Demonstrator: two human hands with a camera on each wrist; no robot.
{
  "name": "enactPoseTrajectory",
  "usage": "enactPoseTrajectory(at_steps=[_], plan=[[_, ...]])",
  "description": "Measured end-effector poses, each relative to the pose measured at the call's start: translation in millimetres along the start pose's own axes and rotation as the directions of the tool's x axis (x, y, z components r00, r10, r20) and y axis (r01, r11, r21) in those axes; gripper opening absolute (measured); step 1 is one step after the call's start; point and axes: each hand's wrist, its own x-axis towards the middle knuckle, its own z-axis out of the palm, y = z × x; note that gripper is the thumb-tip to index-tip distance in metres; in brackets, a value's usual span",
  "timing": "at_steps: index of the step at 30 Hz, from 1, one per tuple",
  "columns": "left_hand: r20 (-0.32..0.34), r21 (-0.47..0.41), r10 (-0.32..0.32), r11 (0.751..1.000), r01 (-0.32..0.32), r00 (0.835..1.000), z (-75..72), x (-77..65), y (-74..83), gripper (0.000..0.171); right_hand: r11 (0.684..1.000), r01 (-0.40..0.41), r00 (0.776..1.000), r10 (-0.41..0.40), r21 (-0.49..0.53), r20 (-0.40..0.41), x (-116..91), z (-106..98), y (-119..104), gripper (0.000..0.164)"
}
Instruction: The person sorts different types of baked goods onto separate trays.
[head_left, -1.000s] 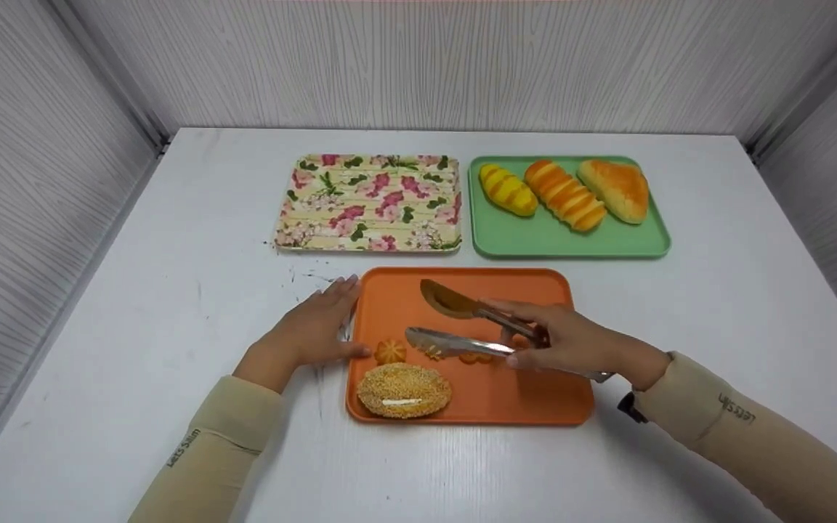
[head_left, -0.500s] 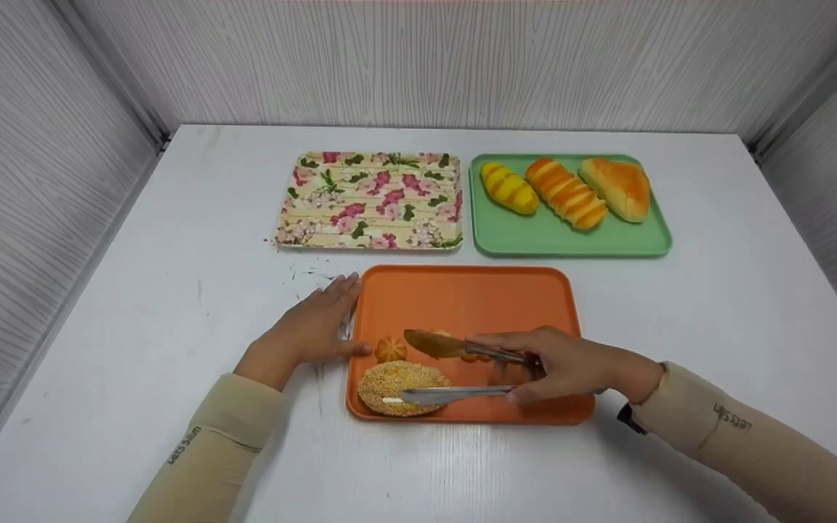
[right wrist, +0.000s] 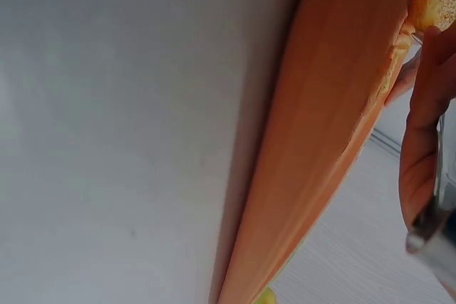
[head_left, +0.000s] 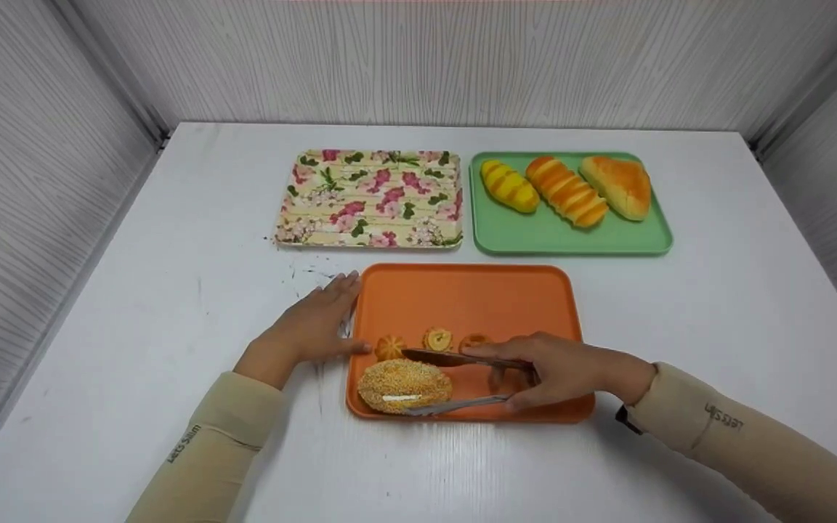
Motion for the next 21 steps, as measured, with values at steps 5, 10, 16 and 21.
enactPoseTrajectory(at_steps=[5,10,16,21], plan=[[-0.002,0.006,-0.002,1.000,0.002,1.000,0.2,0.3,-0.4,0.103,1.000,0.000,1.000,0.000,-0.026,0.006,-0.6,0.8,4.5,0.068],[-0.005,0.007,0.003,1.000,-0.003,1.000,-1.5,-0.3,1.0,0.104,0.998,0.054,0.999,-0.054,-0.018,0.005,-0.6,-0.2,4.1,0.067],[0.003,-0.004,-0.009,1.000,0.009,1.000,-2.3,-0.9,2.0,0.104,0.999,0.033,0.999,-0.033,-0.006,-0.008,-2.1,-4.3,4.6,0.067],[0.002,-0.002,-0.003,1.000,0.003,1.000,-1.8,-0.6,1.1,0.103,0.999,0.024,0.999,-0.023,0.026,-0.029,-4.1,-10.2,6.6,0.067]])
